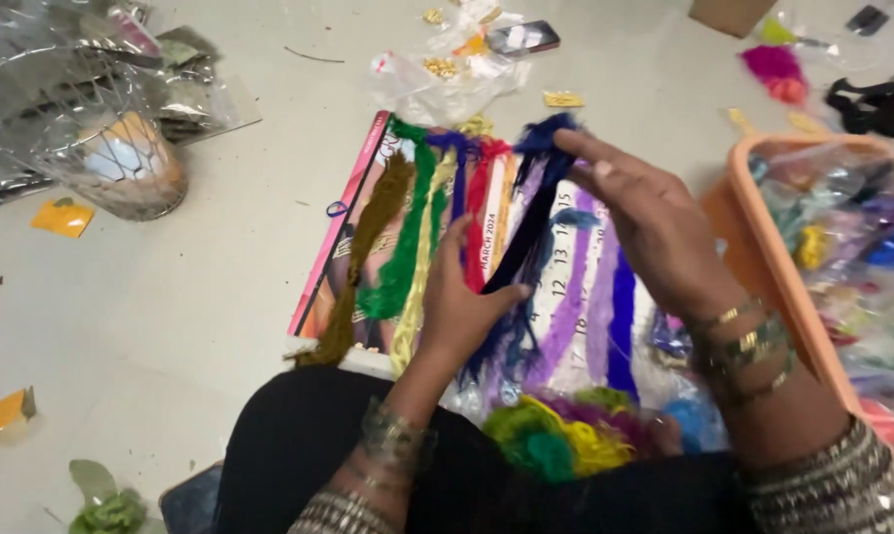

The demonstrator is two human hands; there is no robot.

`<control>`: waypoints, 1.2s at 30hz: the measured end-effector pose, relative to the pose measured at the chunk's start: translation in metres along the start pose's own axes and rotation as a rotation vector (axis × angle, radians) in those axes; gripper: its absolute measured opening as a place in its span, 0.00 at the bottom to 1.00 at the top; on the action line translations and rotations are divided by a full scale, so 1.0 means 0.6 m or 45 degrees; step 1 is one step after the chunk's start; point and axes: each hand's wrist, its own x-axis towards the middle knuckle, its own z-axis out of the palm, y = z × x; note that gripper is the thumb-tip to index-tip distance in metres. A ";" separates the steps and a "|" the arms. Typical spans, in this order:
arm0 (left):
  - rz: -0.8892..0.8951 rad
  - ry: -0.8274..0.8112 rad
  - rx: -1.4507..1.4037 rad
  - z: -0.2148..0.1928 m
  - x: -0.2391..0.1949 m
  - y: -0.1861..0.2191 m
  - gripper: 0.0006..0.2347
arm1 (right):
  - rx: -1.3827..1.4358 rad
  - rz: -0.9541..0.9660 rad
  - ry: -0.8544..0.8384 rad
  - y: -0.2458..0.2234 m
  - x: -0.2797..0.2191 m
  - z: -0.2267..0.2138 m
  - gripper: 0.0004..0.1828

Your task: The recorder is braiding colorful synthetic fibers and organizing them into bundles on a factory floor.

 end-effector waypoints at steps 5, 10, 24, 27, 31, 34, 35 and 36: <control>0.424 0.084 0.179 0.063 -0.012 -0.059 0.37 | 0.178 -0.117 -0.097 -0.060 -0.054 0.039 0.29; -0.349 -0.498 -0.638 0.055 -0.026 -0.084 0.09 | 0.210 0.102 0.079 0.023 0.043 -0.014 0.34; -1.067 -0.394 0.428 0.118 -0.059 -0.227 0.14 | -0.543 0.100 0.151 0.563 0.474 -0.142 0.25; -1.123 -0.456 0.464 0.109 -0.059 -0.216 0.16 | -0.516 -0.074 0.247 0.626 0.478 -0.167 0.36; -1.156 -0.624 0.688 0.083 -0.042 -0.155 0.19 | -0.868 -0.362 0.320 0.544 0.383 -0.190 0.36; -1.148 -0.657 0.763 0.068 -0.024 -0.143 0.18 | -0.978 -0.211 0.282 0.482 0.268 -0.237 0.27; -1.168 -0.696 0.761 0.060 -0.024 -0.122 0.18 | -0.983 -0.168 0.281 0.460 0.210 -0.239 0.27; -1.114 -0.614 0.841 0.052 -0.024 -0.101 0.19 | -1.068 0.040 0.154 0.434 0.153 -0.239 0.23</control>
